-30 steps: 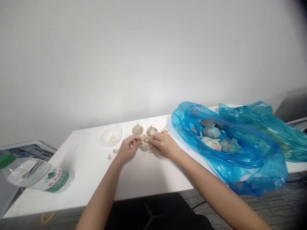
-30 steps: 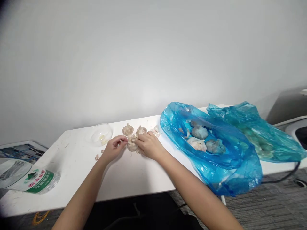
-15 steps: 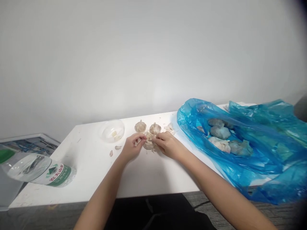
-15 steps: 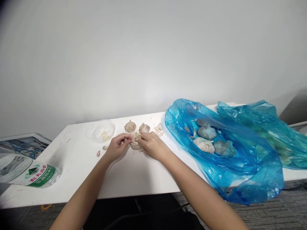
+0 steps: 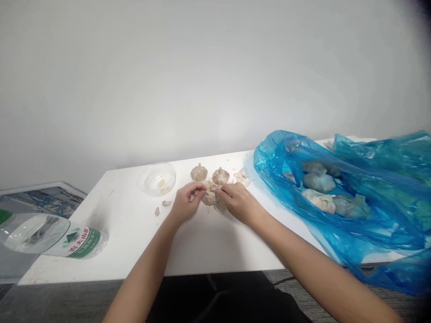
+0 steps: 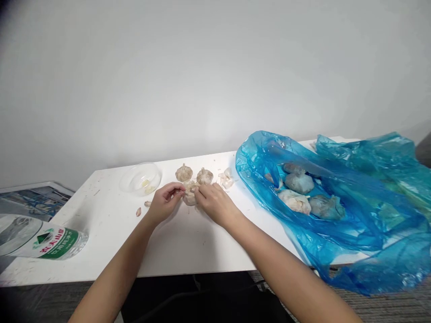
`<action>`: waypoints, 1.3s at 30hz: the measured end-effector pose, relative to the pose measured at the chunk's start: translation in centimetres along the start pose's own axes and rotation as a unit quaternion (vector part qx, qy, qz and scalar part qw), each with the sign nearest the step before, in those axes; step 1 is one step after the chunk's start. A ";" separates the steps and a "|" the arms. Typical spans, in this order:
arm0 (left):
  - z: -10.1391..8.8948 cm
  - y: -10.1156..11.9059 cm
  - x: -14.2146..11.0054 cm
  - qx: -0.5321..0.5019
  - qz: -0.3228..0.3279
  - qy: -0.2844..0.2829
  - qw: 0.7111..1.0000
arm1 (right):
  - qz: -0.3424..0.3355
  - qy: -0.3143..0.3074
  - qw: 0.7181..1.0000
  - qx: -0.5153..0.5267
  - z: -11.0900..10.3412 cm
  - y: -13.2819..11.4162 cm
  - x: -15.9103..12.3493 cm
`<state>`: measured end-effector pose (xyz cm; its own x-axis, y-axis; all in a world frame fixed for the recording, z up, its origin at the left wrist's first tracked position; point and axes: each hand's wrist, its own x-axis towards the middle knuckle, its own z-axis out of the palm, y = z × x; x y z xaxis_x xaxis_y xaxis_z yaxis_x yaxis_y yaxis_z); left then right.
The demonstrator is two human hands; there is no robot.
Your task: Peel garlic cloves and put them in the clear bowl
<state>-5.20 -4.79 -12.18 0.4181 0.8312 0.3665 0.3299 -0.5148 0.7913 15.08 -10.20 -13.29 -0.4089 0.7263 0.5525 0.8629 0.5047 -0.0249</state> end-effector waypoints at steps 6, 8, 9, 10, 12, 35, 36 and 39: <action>0.0 -0.1 0.0 0.005 0.010 0.003 1.000 | -0.021 0.069 0.997 0.028 -0.1 0.6 -0.4; 0.0 -0.2 0.0 0.004 0.014 0.000 1.000 | -0.023 0.068 0.997 0.031 -0.2 0.6 -0.4; 0.1 -0.2 0.0 0.002 0.016 -0.001 1.000 | -0.026 0.064 0.997 0.030 -0.2 0.6 -0.3; 0.1 -0.2 0.0 -0.001 0.018 -0.002 1.000 | -0.031 0.061 0.997 0.027 -0.2 0.5 -0.3; 0.2 -0.2 0.0 -0.004 0.023 -0.004 1.000 | -0.037 0.060 0.997 0.019 0.0 0.3 -0.2; -0.1 0.7 0.0 0.019 0.080 -0.019 0.996 | -0.048 0.016 0.998 -0.034 -1.3 0.3 0.1; -0.1 0.7 0.0 0.022 0.082 -0.018 0.996 | -0.053 0.016 0.998 -0.033 -1.5 0.3 0.1; 0.0 1.1 0.0 0.028 0.092 -0.016 0.995 | -0.065 0.010 0.997 -0.033 -1.8 0.3 0.1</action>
<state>-4.88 -5.35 -11.32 0.5022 0.7157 0.4854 0.2925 -0.6688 0.6835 15.83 -10.88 -11.73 -0.5137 0.6463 0.5642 0.8208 0.5618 0.1037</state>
